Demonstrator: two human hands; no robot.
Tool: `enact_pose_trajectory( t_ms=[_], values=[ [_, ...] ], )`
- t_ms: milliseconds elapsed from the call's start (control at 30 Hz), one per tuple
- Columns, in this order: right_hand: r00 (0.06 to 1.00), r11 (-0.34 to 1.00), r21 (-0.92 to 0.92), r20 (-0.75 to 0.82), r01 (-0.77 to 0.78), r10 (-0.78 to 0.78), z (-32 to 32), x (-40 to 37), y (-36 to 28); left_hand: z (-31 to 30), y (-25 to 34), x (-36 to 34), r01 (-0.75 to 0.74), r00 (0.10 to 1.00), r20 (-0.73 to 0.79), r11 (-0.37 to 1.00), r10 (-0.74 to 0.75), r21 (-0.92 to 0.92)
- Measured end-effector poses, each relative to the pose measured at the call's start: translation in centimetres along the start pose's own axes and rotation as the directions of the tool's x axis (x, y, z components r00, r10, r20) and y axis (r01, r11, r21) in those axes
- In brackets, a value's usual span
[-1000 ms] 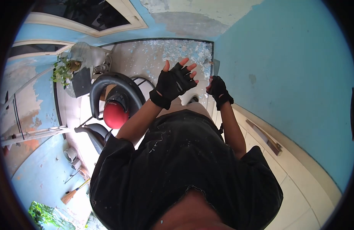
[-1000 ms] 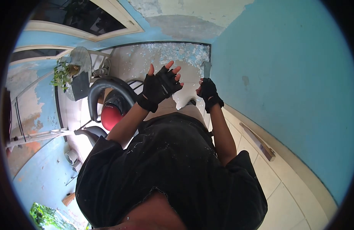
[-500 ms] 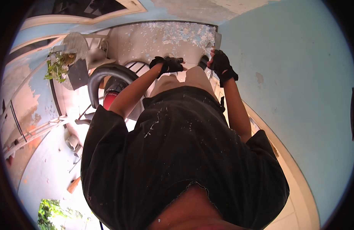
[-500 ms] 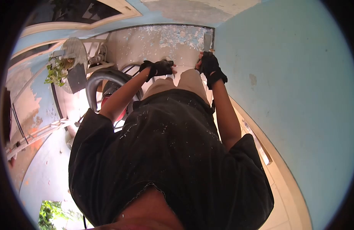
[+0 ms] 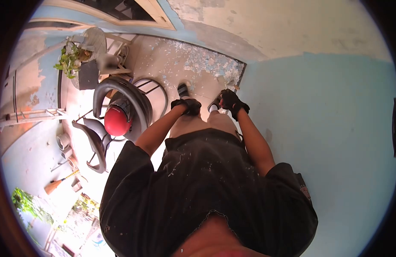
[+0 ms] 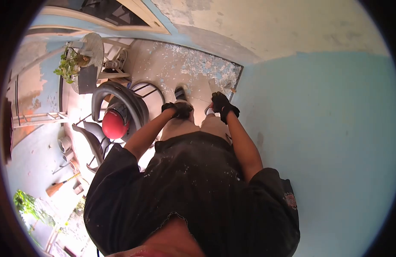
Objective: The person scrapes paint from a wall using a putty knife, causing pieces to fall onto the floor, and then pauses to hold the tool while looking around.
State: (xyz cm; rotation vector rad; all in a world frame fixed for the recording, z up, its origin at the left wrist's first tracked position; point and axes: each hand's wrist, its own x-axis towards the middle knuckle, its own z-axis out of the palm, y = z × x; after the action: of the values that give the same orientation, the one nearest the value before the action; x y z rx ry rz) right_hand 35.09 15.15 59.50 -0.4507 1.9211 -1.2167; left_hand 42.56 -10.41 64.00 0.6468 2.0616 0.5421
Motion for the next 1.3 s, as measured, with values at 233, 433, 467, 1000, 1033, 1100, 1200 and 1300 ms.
enact_pose_trajectory(
  t_ms=[233,433,467,1000,1033,1100,1200,1300],
  values=[
    [0.738,0.356,0.773,0.206,-0.525,0.642,-4.9,2.0,-5.1,-2.2,-2.6,6.2,-0.165,0.891,-0.182,0.078,-0.415,-0.983],
    [0.738,0.532,0.684,0.014,-0.5,0.675,-4.1,9.6,-3.5,-1.7,-9.6,12.9,-0.352,0.893,-0.237,-0.267,-0.382,-0.897],
    [0.76,0.557,0.689,-0.014,-0.463,0.649,-3.7,11.6,-3.4,-1.4,-10.9,14.3,-0.37,0.886,-0.248,-0.276,-0.391,-0.887],
    [0.898,0.908,0.014,-0.141,-0.419,0.417,-2.9,34.5,19.9,3.5,-28.1,47.7,-0.836,0.524,-0.436,-0.345,-0.731,-0.426],
    [0.92,0.917,-0.149,-0.194,-0.371,0.341,-3.1,35.1,21.5,3.8,-29.6,51.9,-0.886,0.383,-0.476,-0.17,-0.791,-0.43],
    [0.948,0.949,-0.227,-0.279,-0.218,0.151,-3.5,36.4,21.4,3.9,-31.3,54.1,-0.906,0.228,-0.52,0.018,-0.823,-0.424],
    [0.945,0.843,-0.538,-0.283,-0.012,-0.167,-4.0,37.9,21.6,1.0,-31.3,50.4,-0.92,0.258,-0.654,0.027,-0.711,-0.392],
    [0.947,0.846,-0.529,-0.239,0.059,-0.215,-4.5,41.6,25.0,0.4,-33.0,50.5,-0.843,0.229,-0.569,0.132,-0.79,-0.522]
  ],
)
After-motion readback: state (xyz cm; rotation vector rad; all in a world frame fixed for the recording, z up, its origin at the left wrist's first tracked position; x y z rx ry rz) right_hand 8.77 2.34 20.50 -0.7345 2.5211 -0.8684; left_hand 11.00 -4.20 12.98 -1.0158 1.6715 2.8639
